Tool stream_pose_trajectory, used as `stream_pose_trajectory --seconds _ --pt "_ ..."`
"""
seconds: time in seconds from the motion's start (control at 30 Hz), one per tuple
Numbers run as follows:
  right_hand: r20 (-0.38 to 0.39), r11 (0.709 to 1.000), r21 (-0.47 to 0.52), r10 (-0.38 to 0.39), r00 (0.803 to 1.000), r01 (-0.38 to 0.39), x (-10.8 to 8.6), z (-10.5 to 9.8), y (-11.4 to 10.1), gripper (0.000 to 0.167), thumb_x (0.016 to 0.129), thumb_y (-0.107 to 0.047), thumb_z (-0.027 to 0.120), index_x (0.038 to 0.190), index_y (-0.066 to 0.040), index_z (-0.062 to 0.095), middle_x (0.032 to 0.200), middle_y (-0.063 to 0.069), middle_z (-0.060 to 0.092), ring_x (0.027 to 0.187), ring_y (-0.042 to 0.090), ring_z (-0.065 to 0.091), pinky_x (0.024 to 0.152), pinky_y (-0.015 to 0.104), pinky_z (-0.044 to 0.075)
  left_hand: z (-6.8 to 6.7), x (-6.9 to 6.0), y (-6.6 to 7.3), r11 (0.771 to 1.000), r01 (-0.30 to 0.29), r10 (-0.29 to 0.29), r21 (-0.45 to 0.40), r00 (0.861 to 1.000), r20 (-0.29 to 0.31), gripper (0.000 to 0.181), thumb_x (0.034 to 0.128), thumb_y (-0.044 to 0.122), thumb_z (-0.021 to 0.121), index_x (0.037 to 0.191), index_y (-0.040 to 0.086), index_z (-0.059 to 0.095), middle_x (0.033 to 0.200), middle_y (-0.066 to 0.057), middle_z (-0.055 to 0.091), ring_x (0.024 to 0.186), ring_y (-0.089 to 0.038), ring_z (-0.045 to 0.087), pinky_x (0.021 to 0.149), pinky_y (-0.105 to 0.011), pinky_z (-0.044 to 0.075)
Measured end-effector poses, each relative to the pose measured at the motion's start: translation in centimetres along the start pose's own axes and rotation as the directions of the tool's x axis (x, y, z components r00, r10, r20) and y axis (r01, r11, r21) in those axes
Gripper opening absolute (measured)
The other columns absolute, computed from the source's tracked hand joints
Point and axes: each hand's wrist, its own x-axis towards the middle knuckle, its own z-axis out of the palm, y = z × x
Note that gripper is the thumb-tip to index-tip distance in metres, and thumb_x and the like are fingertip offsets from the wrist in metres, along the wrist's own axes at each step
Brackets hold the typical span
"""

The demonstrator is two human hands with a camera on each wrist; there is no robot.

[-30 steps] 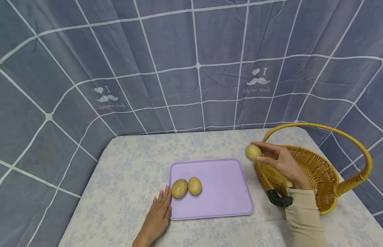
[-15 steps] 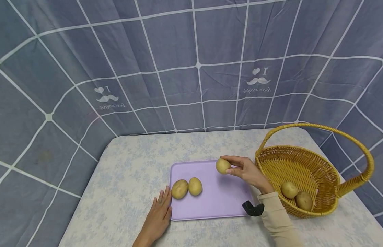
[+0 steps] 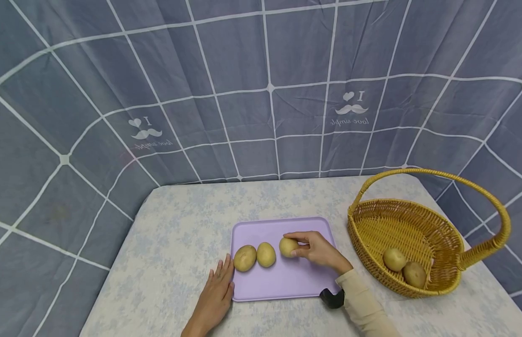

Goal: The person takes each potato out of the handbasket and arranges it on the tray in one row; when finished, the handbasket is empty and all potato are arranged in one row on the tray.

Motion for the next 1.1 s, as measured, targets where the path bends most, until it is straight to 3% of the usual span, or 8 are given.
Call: stream_pose_trajectory --seconds 0.2,0.53,0.7,0.9,1.1 --pt "0.009 0.998 -0.036 0.043 0.999 -0.042 0.0 1.0 0.1 0.045 0.086 -0.005 0.069 0.129 0.004 0.057 0.133 0.021 0.056 0.125 0.036 0.050 0.098 0.035 0.048 0.1 -0.1 0.0 1.000 0.017 -0.017 -0.011 1.000 0.012 0.051 0.1005 0.013 0.045 0.148 0.000 0.030 0.159 -0.007 0.017 0.146 -0.032 0.015 0.115 -0.058 0.010" --pt "0.042 0.996 -0.087 0.039 0.998 -0.035 0.2 1.9 0.6 0.043 0.086 -0.004 0.069 0.127 0.004 0.059 0.129 0.016 0.060 0.123 0.032 0.053 0.098 0.037 0.049 0.2 -0.1 -0.1 1.000 -0.004 0.004 -0.007 1.000 -0.008 0.051 0.1001 0.012 0.046 0.147 -0.002 0.032 0.158 -0.010 0.019 0.144 -0.036 0.017 0.114 -0.059 0.012" --pt "0.056 0.996 -0.080 0.040 0.998 -0.036 0.2 1.8 0.7 0.044 0.087 -0.007 0.069 0.129 0.001 0.058 0.131 0.015 0.059 0.122 0.032 0.054 0.097 0.038 0.049 0.1 -0.1 -0.1 1.000 0.017 -0.017 -0.007 1.000 0.008 0.052 0.1004 0.012 0.046 0.148 0.000 0.030 0.159 -0.007 0.017 0.146 -0.032 0.015 0.116 -0.057 0.010" --pt "0.063 0.996 -0.085 0.027 0.998 -0.022 0.3 1.7 0.7 0.047 0.086 -0.009 0.070 0.130 -0.001 0.058 0.132 0.013 0.058 0.120 0.031 0.054 0.096 0.033 0.049 0.0 -0.1 0.0 1.000 0.007 -0.007 -0.003 1.000 0.002 0.052 0.1001 0.012 0.046 0.148 0.000 0.030 0.158 -0.007 0.018 0.145 -0.032 0.016 0.115 -0.058 0.011" --pt "0.051 0.998 -0.063 0.021 0.999 -0.017 0.3 1.7 0.5 0.047 0.085 -0.009 0.071 0.130 -0.001 0.058 0.131 0.013 0.059 0.120 0.031 0.054 0.097 0.037 0.048 0.0 -0.1 0.0 1.000 0.005 -0.005 0.001 1.000 -0.002 0.051 0.1002 0.012 0.046 0.148 0.000 0.031 0.158 -0.008 0.019 0.145 -0.033 0.016 0.115 -0.058 0.012"
